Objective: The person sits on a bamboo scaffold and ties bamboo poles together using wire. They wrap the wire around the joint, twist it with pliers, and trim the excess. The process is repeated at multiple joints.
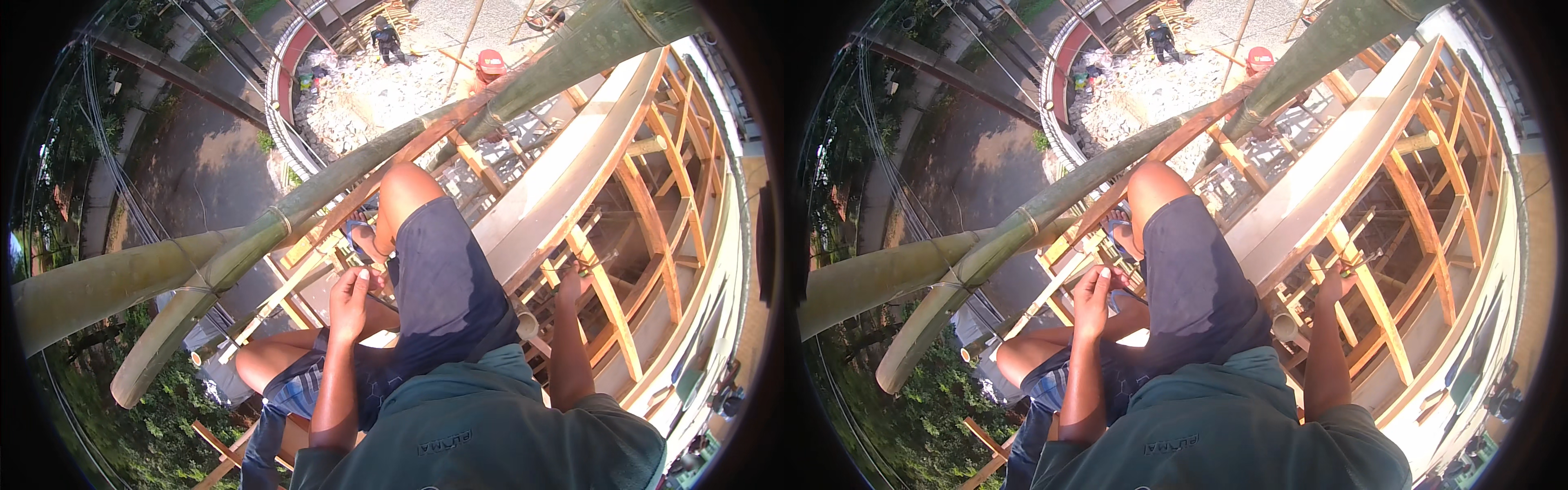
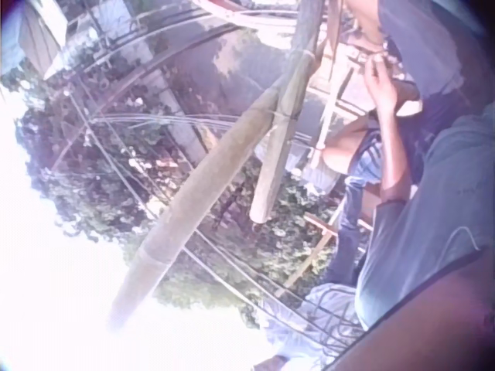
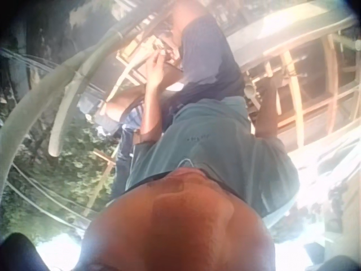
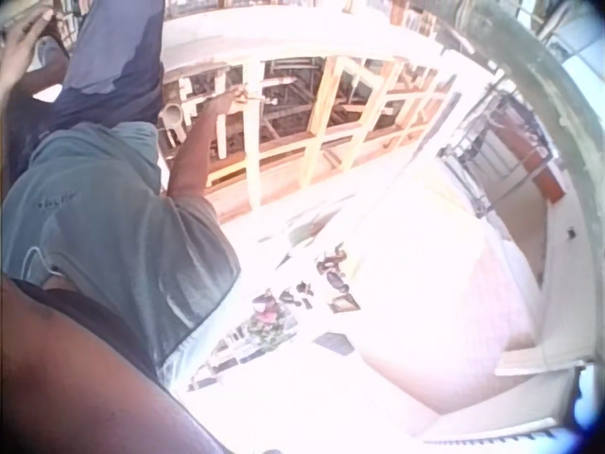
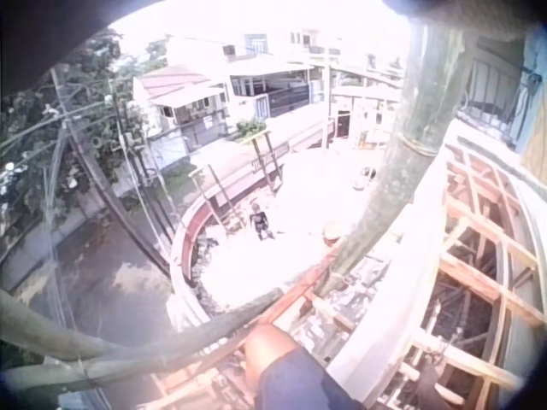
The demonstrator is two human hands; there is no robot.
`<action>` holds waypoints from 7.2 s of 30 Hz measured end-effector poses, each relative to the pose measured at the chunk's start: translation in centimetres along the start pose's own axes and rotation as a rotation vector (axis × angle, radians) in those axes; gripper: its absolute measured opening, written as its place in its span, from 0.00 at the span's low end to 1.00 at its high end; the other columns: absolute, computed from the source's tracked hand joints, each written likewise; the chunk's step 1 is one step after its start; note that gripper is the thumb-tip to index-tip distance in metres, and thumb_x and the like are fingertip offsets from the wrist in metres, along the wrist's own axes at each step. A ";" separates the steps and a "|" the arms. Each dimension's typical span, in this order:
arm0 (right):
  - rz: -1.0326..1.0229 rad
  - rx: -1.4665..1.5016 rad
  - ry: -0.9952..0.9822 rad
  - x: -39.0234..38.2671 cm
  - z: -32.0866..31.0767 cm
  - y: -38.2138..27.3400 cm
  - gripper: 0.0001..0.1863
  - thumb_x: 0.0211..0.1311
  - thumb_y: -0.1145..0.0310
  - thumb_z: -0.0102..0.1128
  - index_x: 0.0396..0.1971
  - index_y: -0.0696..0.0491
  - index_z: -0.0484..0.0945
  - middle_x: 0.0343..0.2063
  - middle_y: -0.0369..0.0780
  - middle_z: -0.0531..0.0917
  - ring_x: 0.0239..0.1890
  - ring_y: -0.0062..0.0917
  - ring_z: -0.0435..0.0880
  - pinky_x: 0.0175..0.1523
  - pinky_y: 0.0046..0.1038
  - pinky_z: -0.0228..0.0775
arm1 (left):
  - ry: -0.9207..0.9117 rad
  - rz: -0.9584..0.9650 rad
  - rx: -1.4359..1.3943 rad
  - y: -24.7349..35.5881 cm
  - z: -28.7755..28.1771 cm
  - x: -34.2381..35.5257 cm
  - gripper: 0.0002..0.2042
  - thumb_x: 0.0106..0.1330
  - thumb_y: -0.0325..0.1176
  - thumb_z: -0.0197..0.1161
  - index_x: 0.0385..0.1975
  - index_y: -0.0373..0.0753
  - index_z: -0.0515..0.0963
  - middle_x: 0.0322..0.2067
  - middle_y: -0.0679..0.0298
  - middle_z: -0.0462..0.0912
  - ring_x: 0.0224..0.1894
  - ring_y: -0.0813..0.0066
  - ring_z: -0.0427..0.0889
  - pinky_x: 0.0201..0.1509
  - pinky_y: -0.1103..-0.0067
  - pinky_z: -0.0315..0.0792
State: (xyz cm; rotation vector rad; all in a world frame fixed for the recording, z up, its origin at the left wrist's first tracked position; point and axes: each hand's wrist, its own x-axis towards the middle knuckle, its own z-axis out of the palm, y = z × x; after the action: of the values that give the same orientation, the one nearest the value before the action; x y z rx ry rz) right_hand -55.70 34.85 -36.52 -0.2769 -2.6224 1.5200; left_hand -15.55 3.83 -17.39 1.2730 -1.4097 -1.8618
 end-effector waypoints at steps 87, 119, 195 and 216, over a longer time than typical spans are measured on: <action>0.163 1.458 -2.816 -28.2 0.5 -43.6 0.14 0.60 0.62 0.68 0.36 0.60 0.85 0.36 0.48 0.84 0.31 0.35 0.84 0.34 0.34 0.77 | -1.044 0.872 -0.496 17.6 -2.1 -10.0 0.21 0.69 0.33 0.44 0.41 0.23 0.82 0.42 0.41 0.84 0.22 0.66 0.81 0.23 0.77 0.72; -0.933 1.120 -2.747 -29.6 -1.1 -45.3 0.07 0.58 0.63 0.64 0.33 0.48 0.79 0.36 0.37 0.76 0.36 0.35 0.73 0.40 0.35 0.67 | -0.851 0.747 -0.184 18.2 -4.4 -10.1 0.08 0.64 0.30 0.68 0.38 0.32 0.80 0.33 0.58 0.78 0.29 0.60 0.81 0.29 0.73 0.73; -1.127 -0.025 -1.404 -13.7 2.1 -42.2 0.12 0.63 0.66 0.61 0.25 0.58 0.76 0.19 0.42 0.75 0.21 0.36 0.73 0.28 0.32 0.63 | 0.451 0.068 1.181 16.8 -11.5 -13.2 0.25 0.68 0.49 0.61 0.18 0.33 0.68 0.14 0.48 0.65 0.18 0.52 0.64 0.24 0.66 0.59; -0.702 0.073 -0.915 7.9 -3.6 -46.2 0.14 0.69 0.61 0.61 0.44 0.57 0.82 0.33 0.30 0.79 0.30 0.11 0.68 0.37 0.17 0.59 | 0.209 0.384 1.091 9.5 -10.6 -10.3 0.17 0.65 0.40 0.63 0.49 0.37 0.77 0.40 0.49 0.79 0.43 0.49 0.78 0.47 0.62 0.71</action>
State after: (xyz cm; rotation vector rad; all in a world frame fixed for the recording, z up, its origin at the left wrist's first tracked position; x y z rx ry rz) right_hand -67.77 17.11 5.36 1.5002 -2.6535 1.6541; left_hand -3.05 3.60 -5.03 1.4017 -2.4330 -0.6139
